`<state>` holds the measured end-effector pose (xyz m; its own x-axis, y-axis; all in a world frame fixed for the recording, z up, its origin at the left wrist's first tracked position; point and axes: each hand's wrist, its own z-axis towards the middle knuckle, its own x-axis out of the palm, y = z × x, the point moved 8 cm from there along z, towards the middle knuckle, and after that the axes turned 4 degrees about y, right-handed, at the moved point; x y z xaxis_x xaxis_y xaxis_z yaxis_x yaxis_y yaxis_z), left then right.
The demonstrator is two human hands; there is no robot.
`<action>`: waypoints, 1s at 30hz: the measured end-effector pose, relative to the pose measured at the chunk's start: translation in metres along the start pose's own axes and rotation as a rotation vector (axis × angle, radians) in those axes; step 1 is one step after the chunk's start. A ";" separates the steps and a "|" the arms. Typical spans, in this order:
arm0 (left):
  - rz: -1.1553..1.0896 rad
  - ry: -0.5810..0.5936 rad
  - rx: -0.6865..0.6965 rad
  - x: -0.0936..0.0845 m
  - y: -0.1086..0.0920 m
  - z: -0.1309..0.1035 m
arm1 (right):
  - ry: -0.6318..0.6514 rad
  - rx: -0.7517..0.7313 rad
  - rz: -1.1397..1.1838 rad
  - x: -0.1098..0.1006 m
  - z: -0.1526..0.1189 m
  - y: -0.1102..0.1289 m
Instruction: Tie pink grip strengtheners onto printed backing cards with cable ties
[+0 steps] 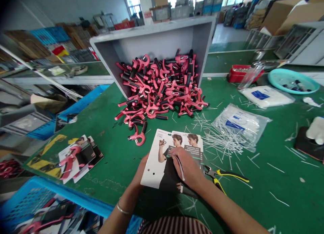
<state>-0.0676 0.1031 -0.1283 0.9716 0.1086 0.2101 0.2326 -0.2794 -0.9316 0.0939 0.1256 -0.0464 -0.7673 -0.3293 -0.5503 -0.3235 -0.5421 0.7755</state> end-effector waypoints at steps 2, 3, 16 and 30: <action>0.117 0.030 0.027 0.003 -0.004 0.000 | 0.025 -0.017 0.022 0.001 0.000 0.002; 0.144 0.045 0.029 0.005 -0.006 0.000 | 0.034 -0.015 0.042 0.001 0.000 0.003; 0.664 0.298 0.179 0.020 -0.049 -0.057 | -0.012 0.331 0.337 -0.003 -0.013 -0.029; 0.855 0.535 0.353 0.040 -0.077 -0.072 | -0.041 0.305 0.404 0.000 -0.016 -0.029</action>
<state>-0.0435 0.0604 -0.0266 0.7184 -0.4496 -0.5308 -0.4768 0.2373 -0.8464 0.1119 0.1293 -0.0743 -0.8836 -0.4322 -0.1801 -0.1391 -0.1250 0.9824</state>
